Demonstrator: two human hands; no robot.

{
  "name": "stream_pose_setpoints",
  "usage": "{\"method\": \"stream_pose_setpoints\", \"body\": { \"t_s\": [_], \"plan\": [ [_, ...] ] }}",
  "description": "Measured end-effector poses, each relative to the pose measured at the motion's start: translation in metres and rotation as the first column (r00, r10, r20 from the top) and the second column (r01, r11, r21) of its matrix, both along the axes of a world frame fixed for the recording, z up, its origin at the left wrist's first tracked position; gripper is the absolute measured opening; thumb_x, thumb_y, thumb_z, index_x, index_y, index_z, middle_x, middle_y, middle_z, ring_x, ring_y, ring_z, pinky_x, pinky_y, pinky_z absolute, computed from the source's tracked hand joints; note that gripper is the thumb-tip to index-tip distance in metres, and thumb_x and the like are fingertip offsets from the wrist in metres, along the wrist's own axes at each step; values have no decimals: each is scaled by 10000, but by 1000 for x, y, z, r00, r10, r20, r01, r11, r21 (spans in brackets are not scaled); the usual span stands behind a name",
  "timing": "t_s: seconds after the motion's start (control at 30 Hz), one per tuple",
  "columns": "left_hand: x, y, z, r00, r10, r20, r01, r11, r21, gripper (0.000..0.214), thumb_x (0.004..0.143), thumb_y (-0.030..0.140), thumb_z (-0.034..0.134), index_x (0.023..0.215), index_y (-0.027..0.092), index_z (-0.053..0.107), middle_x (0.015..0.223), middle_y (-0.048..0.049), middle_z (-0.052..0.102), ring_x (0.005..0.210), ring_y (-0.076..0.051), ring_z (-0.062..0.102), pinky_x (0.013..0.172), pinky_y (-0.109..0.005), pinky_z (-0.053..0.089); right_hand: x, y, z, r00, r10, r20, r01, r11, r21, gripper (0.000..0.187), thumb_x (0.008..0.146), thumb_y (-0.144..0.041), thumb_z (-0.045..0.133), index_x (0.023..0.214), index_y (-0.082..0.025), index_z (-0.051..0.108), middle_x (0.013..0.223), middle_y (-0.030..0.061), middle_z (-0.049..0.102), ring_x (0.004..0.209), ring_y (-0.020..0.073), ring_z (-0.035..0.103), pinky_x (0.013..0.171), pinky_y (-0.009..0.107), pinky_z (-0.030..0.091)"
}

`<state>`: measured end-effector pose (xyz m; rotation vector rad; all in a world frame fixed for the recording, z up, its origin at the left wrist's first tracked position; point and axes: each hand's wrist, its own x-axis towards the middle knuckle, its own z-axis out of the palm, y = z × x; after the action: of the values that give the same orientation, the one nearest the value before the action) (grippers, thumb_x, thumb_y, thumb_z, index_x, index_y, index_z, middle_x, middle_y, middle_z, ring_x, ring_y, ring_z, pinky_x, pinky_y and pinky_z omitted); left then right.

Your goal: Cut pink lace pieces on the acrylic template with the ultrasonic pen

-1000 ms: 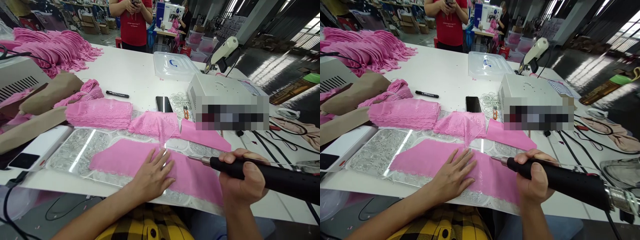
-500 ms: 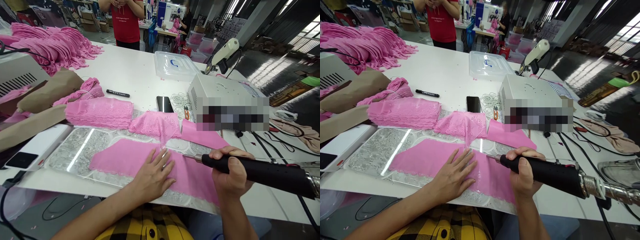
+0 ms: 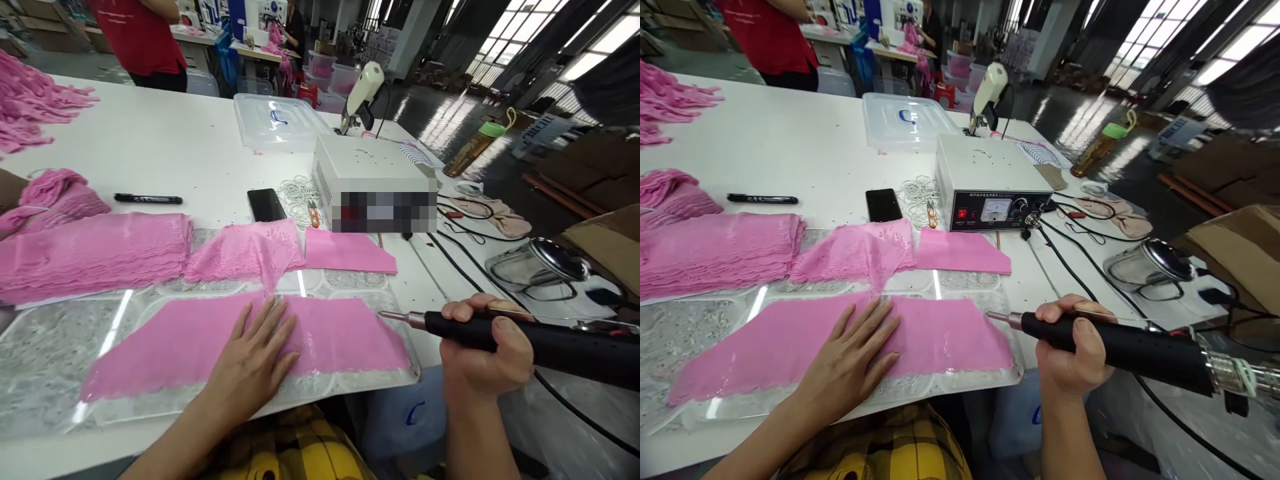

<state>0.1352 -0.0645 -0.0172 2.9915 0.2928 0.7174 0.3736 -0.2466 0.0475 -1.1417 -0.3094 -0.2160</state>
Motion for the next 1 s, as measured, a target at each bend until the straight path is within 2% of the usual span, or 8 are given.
{"method": "stream_pose_setpoints", "body": {
  "t_s": [0.1, 0.23, 0.57, 0.8, 1.0],
  "plan": [
    [0, 2, 2, 999, -12, -35, 14, 999, 52, 399, 1003, 319, 437, 1333, 133, 564, 1463, -146, 502, 1381, -318, 441, 1174, -520, 260, -2, -8, -4, 1000, -1, -15, 1, 1000, -5, 193, 569, -293, 564, 726, -206, 491, 684, -36, 495, 474, 99, 465, 461, 289, 439],
    [-1, 3, 4, 998, -17, -68, 24, 995, 95, 412, 1000, 330, 452, 1344, 127, 548, 1475, -159, 483, 1375, -337, 444, 1148, -538, 292, -6, -5, -5, 1000, 25, -18, -25, 1000, 16, 193, 584, -282, 585, 744, -205, 509, 698, -35, 515, 486, 99, 478, 474, 287, 448],
    [-1, 2, 5, 997, -14, -74, 21, 995, 93, 418, 1000, 335, 458, 1353, 129, 543, 1487, -156, 469, 1389, -316, 432, 1181, -514, 250, -6, 6, -6, 997, 71, -10, -70, 996, 49, 176, 586, -254, 592, 739, -203, 523, 698, -37, 535, 485, 92, 495, 469, 279, 462],
    [-2, 3, 5, 996, -14, -84, 22, 995, 99, 431, 1000, 335, 460, 1372, 127, 530, 1499, -153, 455, 1415, -313, 394, 1202, -503, 209, -3, 4, -7, 991, 130, 40, -131, 991, 40, 130, 623, -238, 613, 727, -188, 551, 691, -23, 556, 486, 102, 519, 467, 282, 471],
    [-2, 5, 4, 996, -25, -84, 33, 995, 98, 440, 996, 343, 468, 1380, 137, 526, 1504, -143, 450, 1426, -313, 377, 1207, -501, 206, -4, 7, -4, 990, 128, 62, -129, 992, 12, 126, 640, -239, 625, 719, -189, 539, 688, -23, 565, 487, 106, 527, 473, 289, 479]
  ]
}}
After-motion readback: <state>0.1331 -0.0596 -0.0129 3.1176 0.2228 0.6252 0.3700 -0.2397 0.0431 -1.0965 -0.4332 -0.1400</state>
